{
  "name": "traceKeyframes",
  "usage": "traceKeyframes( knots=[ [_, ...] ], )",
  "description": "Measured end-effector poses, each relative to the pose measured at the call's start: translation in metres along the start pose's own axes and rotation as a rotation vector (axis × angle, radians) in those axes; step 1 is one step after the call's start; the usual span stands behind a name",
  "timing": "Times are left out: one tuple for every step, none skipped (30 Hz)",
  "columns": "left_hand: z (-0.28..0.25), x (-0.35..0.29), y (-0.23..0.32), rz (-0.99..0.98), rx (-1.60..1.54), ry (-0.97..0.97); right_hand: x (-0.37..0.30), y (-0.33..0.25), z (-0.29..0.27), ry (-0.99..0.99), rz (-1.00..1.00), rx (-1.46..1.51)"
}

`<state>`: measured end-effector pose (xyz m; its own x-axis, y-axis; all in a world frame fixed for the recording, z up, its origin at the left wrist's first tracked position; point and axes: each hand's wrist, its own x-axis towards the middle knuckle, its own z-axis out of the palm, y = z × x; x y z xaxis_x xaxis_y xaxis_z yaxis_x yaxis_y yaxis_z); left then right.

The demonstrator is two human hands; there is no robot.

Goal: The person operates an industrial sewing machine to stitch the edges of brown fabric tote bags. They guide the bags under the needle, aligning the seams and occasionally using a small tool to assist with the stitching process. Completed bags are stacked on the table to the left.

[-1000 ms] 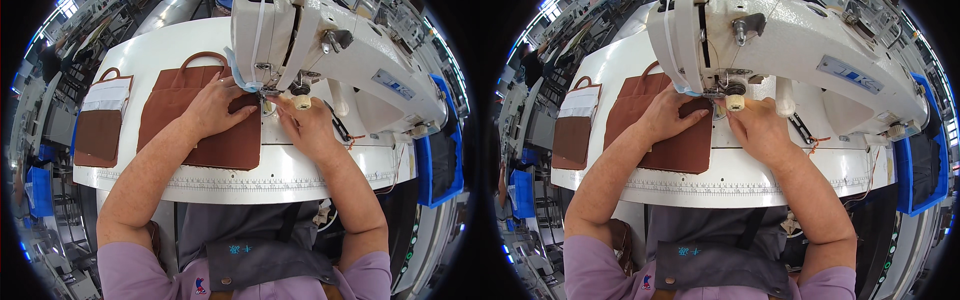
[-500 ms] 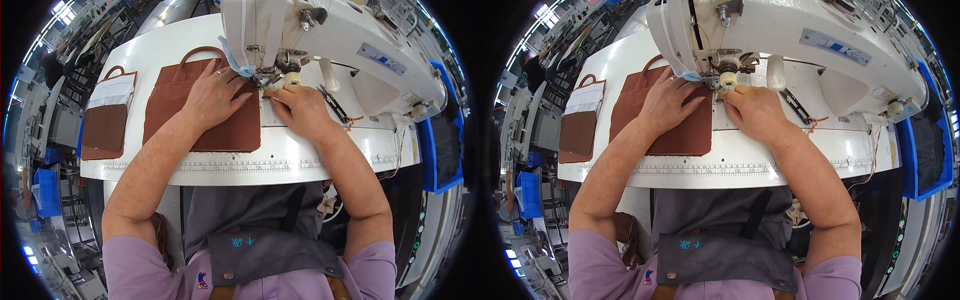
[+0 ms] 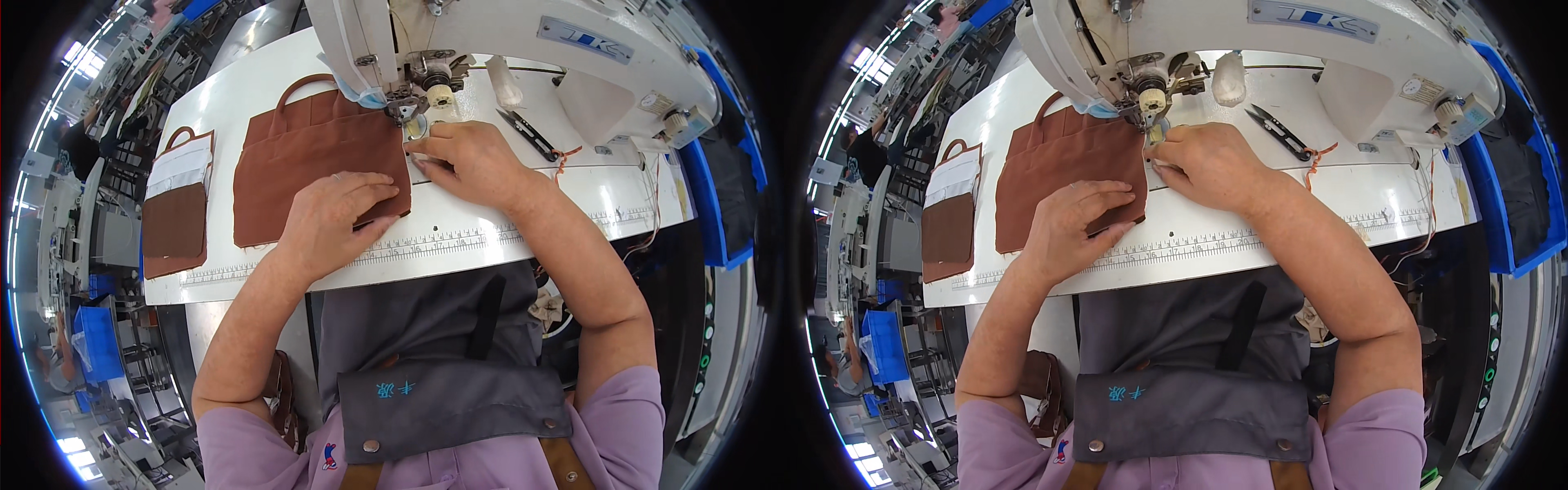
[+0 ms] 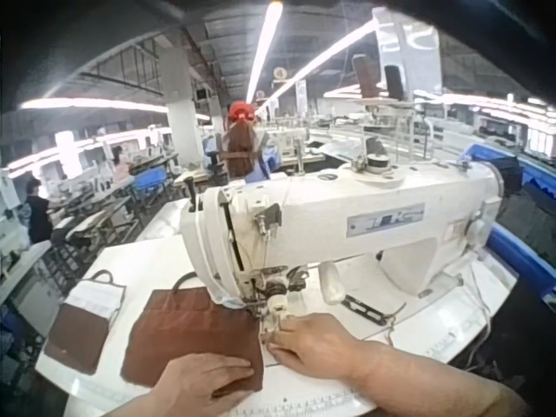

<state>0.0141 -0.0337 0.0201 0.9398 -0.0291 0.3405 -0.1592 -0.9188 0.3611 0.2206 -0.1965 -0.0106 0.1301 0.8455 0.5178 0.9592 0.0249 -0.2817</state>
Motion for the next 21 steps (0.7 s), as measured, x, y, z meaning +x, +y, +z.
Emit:
traceKeyframes(
  knots=[
    [0.002,0.002,-0.004,-0.018,-0.054,0.020,-0.001,-0.001,0.000,-0.001,0.011,0.004],
    [0.003,0.004,-0.008,-0.036,-0.108,0.040,-0.001,-0.001,0.000,0.005,0.012,0.018],
    [0.003,0.005,-0.011,-0.092,-0.189,0.069,-0.001,0.000,0.000,0.010,0.013,0.032],
    [0.003,0.005,-0.014,-0.149,-0.271,0.099,-0.001,0.001,0.000,0.015,0.014,0.047],
    [0.002,0.006,-0.015,-0.207,-0.351,0.128,-0.001,0.001,0.000,0.028,0.003,0.046],
    [0.002,0.006,-0.015,-0.201,-0.314,0.221,-0.001,0.001,0.000,0.041,-0.009,0.045],
    [0.001,0.006,-0.014,-0.195,-0.275,0.314,-0.001,0.002,0.000,0.053,-0.022,0.044],
    [0.001,0.007,-0.014,-0.189,-0.237,0.407,-0.001,0.001,-0.001,0.051,-0.014,0.043],
    [0.000,0.008,-0.014,-0.161,-0.218,0.426,0.000,0.000,0.000,0.047,-0.009,0.044],
    [-0.001,0.010,-0.013,-0.132,-0.200,0.444,0.000,0.000,0.000,0.044,-0.003,0.046],
    [-0.001,0.012,-0.013,-0.104,-0.181,0.463,0.001,0.000,0.002,0.061,-0.015,0.048],
    [-0.003,0.012,-0.011,-0.133,-0.193,0.436,0.001,0.000,0.003,0.079,-0.028,0.048],
    [-0.005,0.011,-0.009,-0.162,-0.205,0.410,0.002,-0.001,0.003,0.098,-0.041,0.048],
    [-0.006,0.011,-0.007,-0.191,-0.217,0.383,0.002,-0.001,0.004,0.104,-0.061,0.034],
    [-0.006,0.011,-0.007,-0.178,-0.223,0.393,0.004,-0.001,0.006,0.110,-0.080,0.021],
    [-0.006,0.013,-0.008,-0.165,-0.229,0.402,0.005,-0.002,0.008,0.116,-0.098,0.009],
    [-0.006,0.014,-0.009,-0.151,-0.236,0.411,0.005,-0.003,0.009,0.098,-0.092,-0.024],
    [-0.006,0.012,-0.013,-0.131,-0.253,0.360,0.006,-0.005,0.009,0.079,-0.088,-0.056],
    [-0.007,0.009,-0.020,-0.110,-0.270,0.309,0.007,-0.006,0.009,0.061,-0.084,-0.089],
    [-0.007,0.008,-0.024,-0.089,-0.287,0.257,0.007,-0.007,0.008,0.063,-0.090,-0.105],
    [-0.005,0.010,-0.021,-0.072,-0.248,0.234,0.007,-0.007,0.008,0.063,-0.093,-0.123]
  ],
)
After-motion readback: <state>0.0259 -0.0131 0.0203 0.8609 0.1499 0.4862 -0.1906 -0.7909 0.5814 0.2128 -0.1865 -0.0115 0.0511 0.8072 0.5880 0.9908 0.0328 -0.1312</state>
